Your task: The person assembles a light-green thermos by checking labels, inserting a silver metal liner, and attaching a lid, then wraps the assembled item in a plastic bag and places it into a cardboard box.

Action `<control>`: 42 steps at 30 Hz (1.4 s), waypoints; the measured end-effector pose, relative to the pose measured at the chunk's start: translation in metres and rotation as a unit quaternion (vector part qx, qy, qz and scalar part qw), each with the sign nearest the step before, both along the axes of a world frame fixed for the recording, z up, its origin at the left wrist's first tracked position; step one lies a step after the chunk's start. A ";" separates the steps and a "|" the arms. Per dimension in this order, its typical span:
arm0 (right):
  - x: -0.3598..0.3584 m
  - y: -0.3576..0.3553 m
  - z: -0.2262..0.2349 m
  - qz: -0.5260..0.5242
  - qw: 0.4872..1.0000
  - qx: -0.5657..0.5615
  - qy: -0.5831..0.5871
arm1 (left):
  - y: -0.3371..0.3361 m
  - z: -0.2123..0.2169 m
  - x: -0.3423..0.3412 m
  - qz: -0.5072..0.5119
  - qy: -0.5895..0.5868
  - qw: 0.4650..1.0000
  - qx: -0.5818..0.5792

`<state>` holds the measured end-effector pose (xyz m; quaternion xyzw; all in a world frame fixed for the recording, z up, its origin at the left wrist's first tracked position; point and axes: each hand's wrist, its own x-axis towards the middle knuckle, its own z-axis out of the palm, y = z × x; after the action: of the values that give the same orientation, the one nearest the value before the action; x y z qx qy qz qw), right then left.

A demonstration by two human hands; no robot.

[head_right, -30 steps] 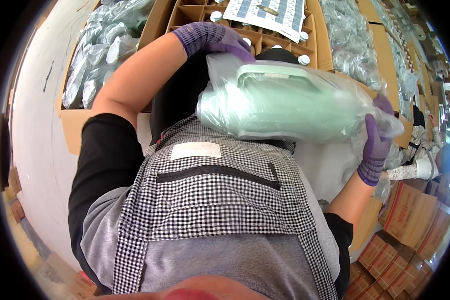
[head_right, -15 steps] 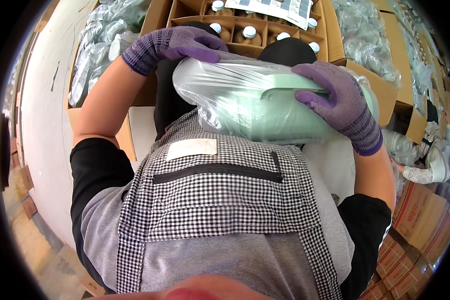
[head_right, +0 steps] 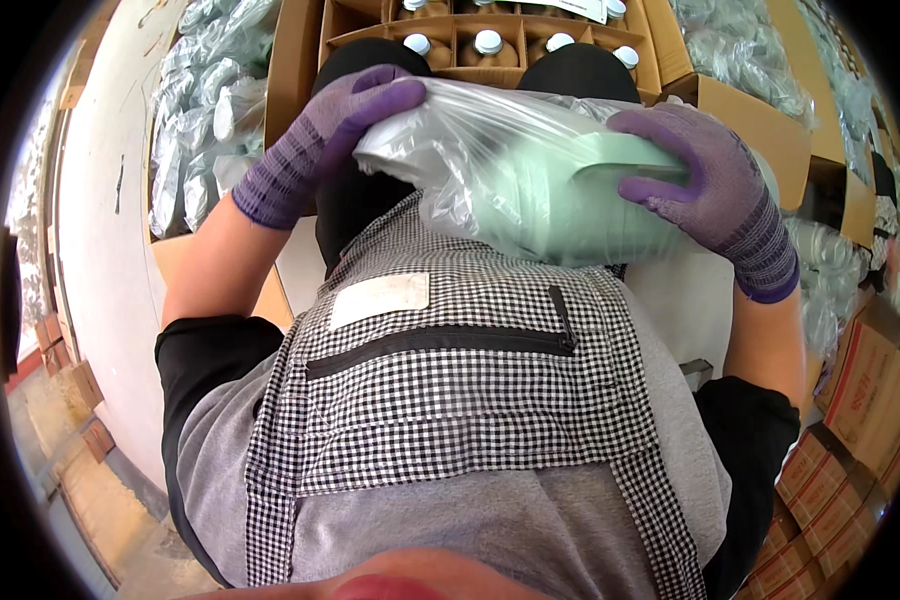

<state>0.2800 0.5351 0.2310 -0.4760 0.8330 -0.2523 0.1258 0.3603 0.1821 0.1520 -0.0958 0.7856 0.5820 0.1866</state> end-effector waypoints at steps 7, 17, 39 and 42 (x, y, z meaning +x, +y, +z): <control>0.003 -0.001 -0.012 0.006 0.999 -0.016 0.035 | 0.015 -0.002 -0.055 -0.022 0.101 0.995 0.001; 0.004 0.039 -0.026 -0.044 0.989 -0.106 0.098 | 0.023 0.005 -0.045 -0.191 0.073 0.977 0.063; 0.008 0.025 -0.013 -0.045 0.999 0.007 -0.002 | 0.034 -0.027 -0.079 -0.320 -0.282 0.896 0.122; 0.002 0.025 -0.009 -0.029 1.000 0.005 0.002 | 0.046 -0.047 -0.100 -0.453 -0.275 0.846 0.065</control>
<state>0.2815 0.5600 0.2222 -0.4515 0.8482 -0.2502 0.1190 0.2603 0.2281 0.1046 0.1273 0.6187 0.4323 0.6435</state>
